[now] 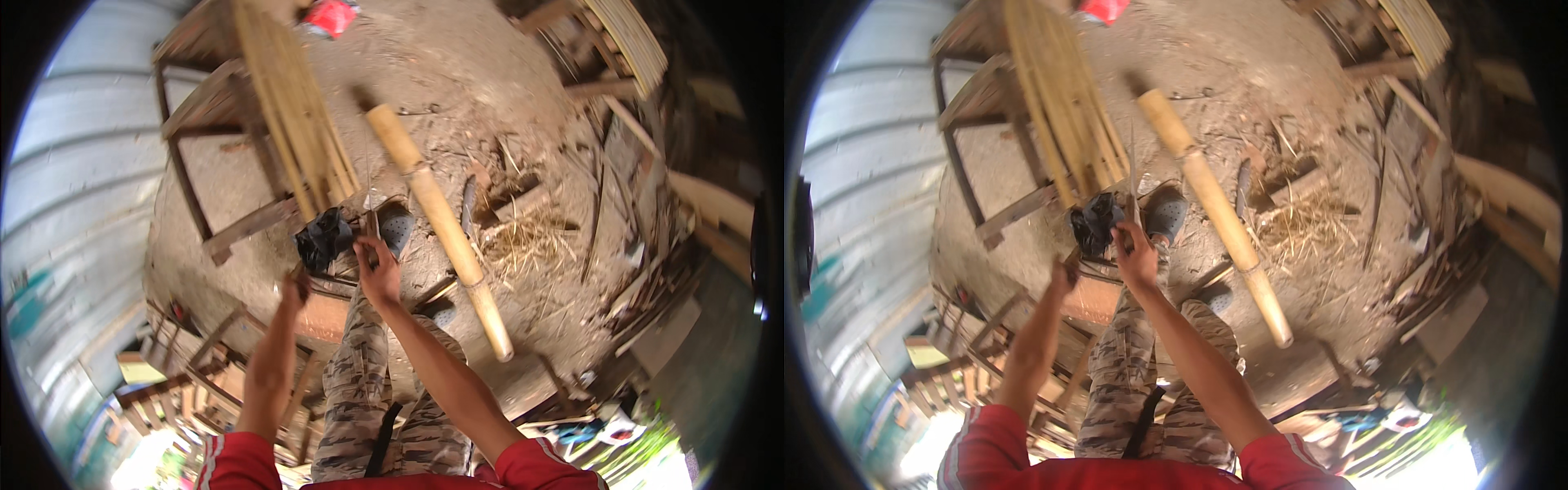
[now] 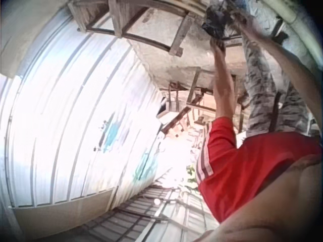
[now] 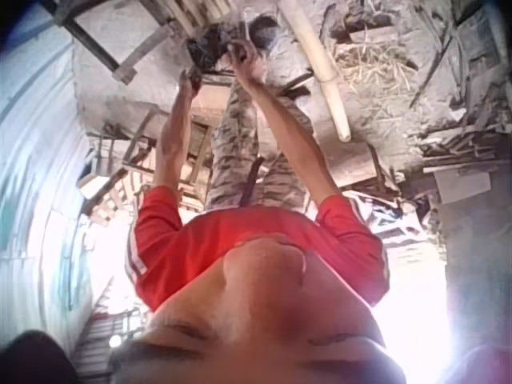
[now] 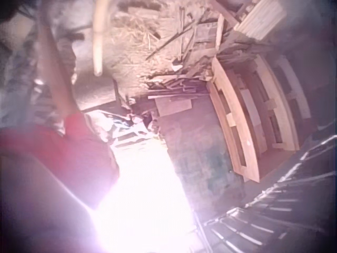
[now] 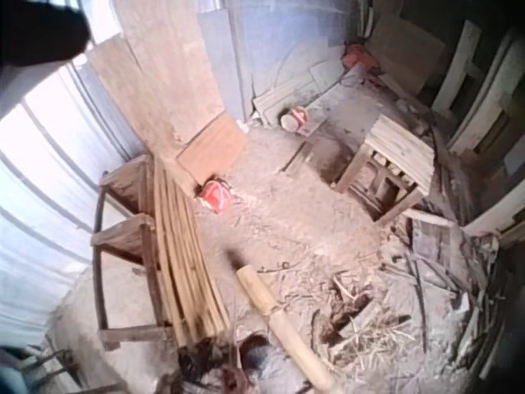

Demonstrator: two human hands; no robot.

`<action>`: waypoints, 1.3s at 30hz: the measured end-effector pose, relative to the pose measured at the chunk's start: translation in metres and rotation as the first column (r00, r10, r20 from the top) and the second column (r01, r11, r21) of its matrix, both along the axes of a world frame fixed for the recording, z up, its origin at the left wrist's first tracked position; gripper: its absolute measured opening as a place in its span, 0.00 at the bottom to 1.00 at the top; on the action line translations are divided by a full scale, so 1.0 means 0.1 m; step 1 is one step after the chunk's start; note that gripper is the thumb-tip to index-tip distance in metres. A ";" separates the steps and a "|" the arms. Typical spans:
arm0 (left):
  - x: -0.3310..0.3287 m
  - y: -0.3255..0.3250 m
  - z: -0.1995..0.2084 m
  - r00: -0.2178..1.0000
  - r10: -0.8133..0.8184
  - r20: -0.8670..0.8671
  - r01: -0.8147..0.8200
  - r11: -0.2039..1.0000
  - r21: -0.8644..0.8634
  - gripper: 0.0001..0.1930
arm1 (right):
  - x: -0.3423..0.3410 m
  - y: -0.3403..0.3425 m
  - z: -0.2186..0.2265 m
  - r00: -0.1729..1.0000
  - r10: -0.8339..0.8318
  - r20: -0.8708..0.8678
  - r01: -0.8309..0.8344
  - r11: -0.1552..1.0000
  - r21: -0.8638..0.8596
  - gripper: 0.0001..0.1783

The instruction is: The person sits on the ground and uses a hand saw to cut a long bamboo pole that is secured between their feet. They repeatedly saw through the bamboo, creating a cut section.

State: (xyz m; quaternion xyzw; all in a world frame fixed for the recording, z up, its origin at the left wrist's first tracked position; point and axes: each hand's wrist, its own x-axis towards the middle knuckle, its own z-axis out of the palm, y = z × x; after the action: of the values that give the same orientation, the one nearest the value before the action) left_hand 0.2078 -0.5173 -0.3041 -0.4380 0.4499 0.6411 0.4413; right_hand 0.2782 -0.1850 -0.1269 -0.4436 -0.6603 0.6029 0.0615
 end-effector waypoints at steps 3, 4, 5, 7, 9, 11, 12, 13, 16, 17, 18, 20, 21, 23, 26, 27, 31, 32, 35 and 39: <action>0.62 1.35 0.11 0.468 -0.868 0.169 0.745 0.284 -0.604 0.23 | 0.90 0.20 -0.29 0.996 -0.080 0.046 0.072 0.984 0.165 0.12; 0.83 1.36 -0.12 0.292 -0.956 0.032 0.684 0.185 -0.706 0.25 | 1.16 0.19 -0.36 0.992 -0.109 0.070 0.098 0.984 0.146 0.10; 0.94 1.72 -0.15 0.185 -0.981 -0.064 0.700 0.177 -0.692 0.25 | 1.48 0.22 -0.45 0.975 -0.168 0.147 0.149 0.980 0.133 0.09; 1.01 2.46 -0.14 -0.092 -0.981 -0.169 0.721 0.052 -0.691 0.26 | 2.13 0.20 -0.73 0.942 -0.278 0.188 0.239 0.949 0.206 0.08; 1.11 2.94 -0.19 -0.171 -0.944 -0.283 0.809 0.030 -0.586 0.26 | 2.69 0.09 -0.93 0.890 -0.399 0.222 0.342 0.905 0.255 0.08; 1.20 3.23 -0.48 -0.229 -0.947 -0.225 0.840 -0.076 -0.537 0.25 | 3.07 0.05 -1.24 0.843 -0.475 0.252 0.358 0.845 0.398 0.08; 1.30 3.20 -0.69 -0.057 -0.962 -0.268 0.846 0.096 -0.524 0.26 | 3.21 0.06 -1.43 0.841 -0.475 0.261 0.389 0.864 0.320 0.09; 1.38 3.29 -0.77 -0.121 -0.968 -0.218 0.856 0.009 -0.516 0.27 | 3.31 0.12 -1.53 0.832 -0.482 0.275 0.371 0.851 0.371 0.10; 1.70 3.62 -0.93 -0.090 -0.996 0.004 0.878 -0.081 -0.471 0.23 | 3.59 0.32 -2.17 0.761 -0.492 0.422 0.257 0.827 0.501 0.12; 1.78 3.65 -1.03 -0.033 -0.995 0.099 0.883 -0.075 -0.464 0.23 | 3.56 0.48 -2.31 0.715 -0.524 0.462 0.267 0.816 0.512 0.11; 1.81 3.66 -1.21 -0.162 -0.983 0.082 0.845 -0.182 -0.502 0.22 | 3.49 0.68 -2.41 0.670 -0.548 0.501 0.270 0.808 0.523 0.12; 1.99 3.67 -1.51 -0.345 -0.939 0.007 0.748 -0.279 -0.603 0.21 | 3.51 0.89 -2.81 0.628 -0.654 0.422 0.249 0.683 0.687 0.11; 2.10 3.63 -1.61 -0.396 -0.917 -0.042 0.688 -0.266 -0.675 0.21 | 3.50 0.95 -2.92 0.613 -0.623 0.486 0.238 0.733 0.638 0.12; 2.38 3.77 -1.55 -0.357 -0.895 -0.266 0.540 0.034 -0.841 0.22 | 3.51 1.00 -3.18 0.654 -0.575 0.492 0.254 0.779 0.573 0.11; 2.43 4.15 -1.80 -0.798 -0.541 -0.265 0.359 -0.074 -0.930 0.25 | 3.55 0.89 -3.36 0.675 -0.634 0.378 0.248 0.677 0.693 0.09; 2.47 4.35 -1.84 -0.843 -0.524 -0.117 0.332 -0.338 -0.881 0.27 | 3.57 0.81 -3.33 0.667 -0.660 0.344 0.266 0.644 0.718 0.06; 2.47 4.97 -2.19 -0.870 -0.425 0.249 0.199 -0.765 -0.613 0.33 | 3.73 0.66 -2.56 0.661 -0.643 0.386 0.359 0.724 0.590 0.07; 2.51 4.98 -2.30 -0.851 -0.438 0.291 0.191 -0.773 -0.605 0.35 | 3.79 0.65 -2.26 0.652 -0.635 0.414 0.388 0.749 0.538 0.08; 2.50 4.97 -2.46 -0.813 -0.512 0.278 0.301 -0.778 -0.552 0.38 | 4.02 0.56 -1.58 0.554 -0.726 0.407 0.494 0.681 0.540 0.07; 2.33 4.90 -2.74 -0.788 -0.584 0.194 0.334 -0.671 -0.662 0.36 | 4.09 0.59 -1.23 0.450 -0.808 0.380 0.663 0.588 0.464 0.12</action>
State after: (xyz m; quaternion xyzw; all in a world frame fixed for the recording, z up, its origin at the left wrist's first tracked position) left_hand 0.4412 -0.0274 -0.5778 0.4017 0.7727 -0.1809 0.4570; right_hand 0.6869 -0.1265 -0.2500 -0.8294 -0.4555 0.2696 0.1786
